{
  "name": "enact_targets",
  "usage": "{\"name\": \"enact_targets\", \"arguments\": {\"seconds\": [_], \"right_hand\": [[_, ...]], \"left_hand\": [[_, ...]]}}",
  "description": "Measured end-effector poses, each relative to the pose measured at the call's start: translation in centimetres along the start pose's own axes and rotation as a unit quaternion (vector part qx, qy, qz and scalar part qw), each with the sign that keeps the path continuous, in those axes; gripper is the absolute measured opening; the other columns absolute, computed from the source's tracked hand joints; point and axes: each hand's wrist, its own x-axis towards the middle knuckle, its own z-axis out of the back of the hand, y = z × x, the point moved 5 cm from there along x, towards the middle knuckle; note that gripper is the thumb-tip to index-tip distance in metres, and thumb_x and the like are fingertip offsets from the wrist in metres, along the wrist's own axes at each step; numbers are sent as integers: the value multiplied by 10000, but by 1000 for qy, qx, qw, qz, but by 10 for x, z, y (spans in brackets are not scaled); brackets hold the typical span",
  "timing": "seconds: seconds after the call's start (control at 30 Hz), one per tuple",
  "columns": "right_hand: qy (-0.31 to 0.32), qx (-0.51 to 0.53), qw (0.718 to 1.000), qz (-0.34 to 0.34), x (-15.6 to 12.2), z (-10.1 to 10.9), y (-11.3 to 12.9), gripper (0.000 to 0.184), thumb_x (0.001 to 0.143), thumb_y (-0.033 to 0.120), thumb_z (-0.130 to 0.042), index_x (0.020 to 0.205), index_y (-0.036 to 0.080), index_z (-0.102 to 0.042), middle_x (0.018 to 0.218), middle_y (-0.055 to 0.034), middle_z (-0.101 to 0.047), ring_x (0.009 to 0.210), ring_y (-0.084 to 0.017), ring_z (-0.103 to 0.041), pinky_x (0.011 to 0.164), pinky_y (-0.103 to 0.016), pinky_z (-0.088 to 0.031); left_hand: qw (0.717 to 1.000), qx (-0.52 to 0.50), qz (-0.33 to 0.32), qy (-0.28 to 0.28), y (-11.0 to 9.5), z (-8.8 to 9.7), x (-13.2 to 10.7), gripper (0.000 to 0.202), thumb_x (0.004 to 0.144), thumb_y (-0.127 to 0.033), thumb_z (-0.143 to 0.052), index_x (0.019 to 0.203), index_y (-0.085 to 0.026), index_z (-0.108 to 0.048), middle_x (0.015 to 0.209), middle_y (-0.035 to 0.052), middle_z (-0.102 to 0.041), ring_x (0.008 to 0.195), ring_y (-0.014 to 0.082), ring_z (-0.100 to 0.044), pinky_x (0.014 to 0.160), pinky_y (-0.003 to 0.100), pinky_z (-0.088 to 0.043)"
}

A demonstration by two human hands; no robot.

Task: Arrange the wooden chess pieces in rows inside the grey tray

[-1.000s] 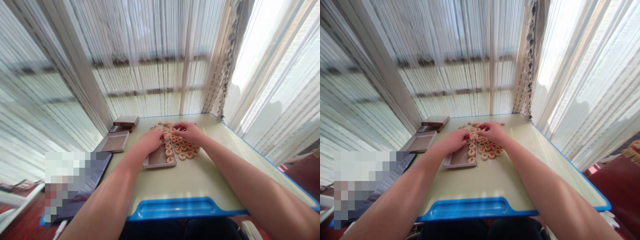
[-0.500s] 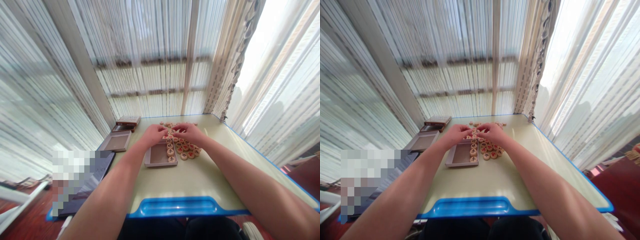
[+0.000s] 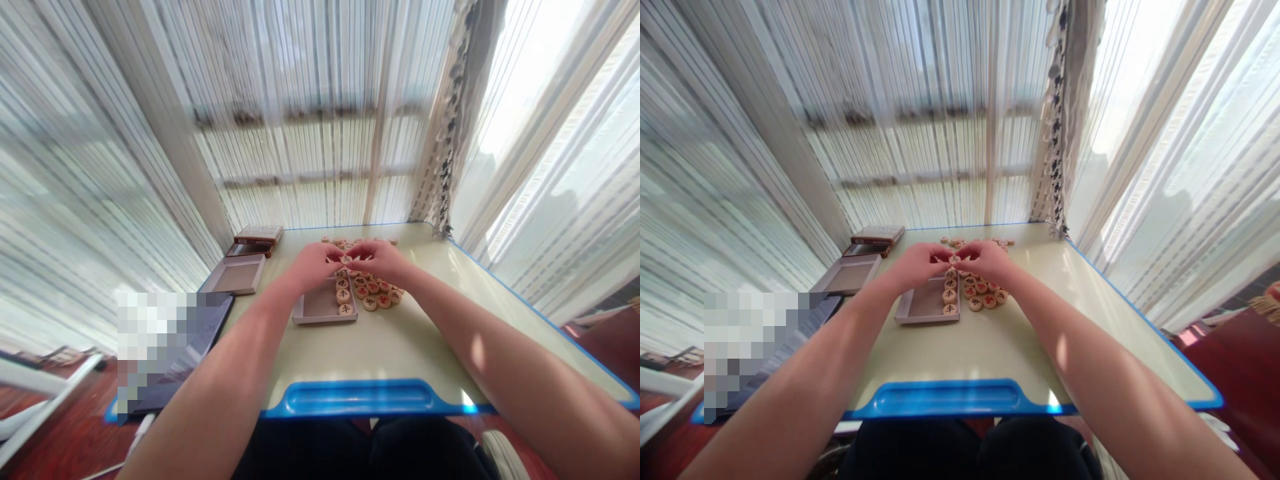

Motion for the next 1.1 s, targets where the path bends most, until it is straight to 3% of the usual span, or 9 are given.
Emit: {"name": "enact_targets", "arguments": {"seconds": [0.23,0.47,0.6,0.73,0.83,0.93,1.1], "right_hand": [[0,-71,997,-19,-8,22,12,298,624,420,-689,838,213,-694,773,-32,-669,646,-138,-568,562,-270,-445],[-7,-100,995,-12,-30,27,38,262,629,395,-686,813,209,-699,758,-32,-668,668,-150,-585,584,-280,-457],[-56,-61,996,-24,-42,28,39,277,640,419,-676,809,200,-692,739,-35,-664,650,-146,-584,572,-276,-450],[-115,58,990,-49,-51,25,28,333,652,453,-659,841,179,-672,798,-52,-673,709,-155,-602,610,-280,-467],[-141,118,981,-53,-54,20,22,387,648,463,-657,888,160,-652,857,-63,-668,731,-151,-602,633,-283,-474],[-138,162,976,-40,-56,15,21,403,648,457,-663,917,158,-639,884,-65,-664,770,-153,-605,679,-292,-480],[-78,223,972,-9,-59,6,24,365,648,407,-687,927,174,-646,877,-56,-672,825,-157,-614,758,-312,-480]], "left_hand": [[991,123,-28,-33,-1,7,-2,307,737,-158,-488,979,-218,-667,959,32,-680,872,182,-593,796,296,-444],[994,101,-43,-18,-13,6,-5,245,740,-227,-519,929,-205,-673,926,33,-678,836,181,-592,729,278,-454],[997,43,-58,-2,-21,6,-9,221,739,-220,-522,893,-194,-678,884,31,-683,804,168,-600,715,275,-463],[989,-119,-63,58,-29,6,-16,237,740,-187,-533,931,-176,-673,912,43,-688,825,144,-618,741,265,-483],[975,-202,-51,77,-34,7,-21,270,740,-267,-589,978,-162,-663,955,75,-684,864,152,-623,767,287,-491],[972,-220,-42,64,-35,9,-24,304,724,-346,-626,960,-159,-668,952,88,-684,875,162,-624,783,303,-490],[971,-232,-46,43,-35,4,-29,310,711,-385,-639,915,-153,-673,922,82,-687,854,160,-625,770,289,-487]]}}
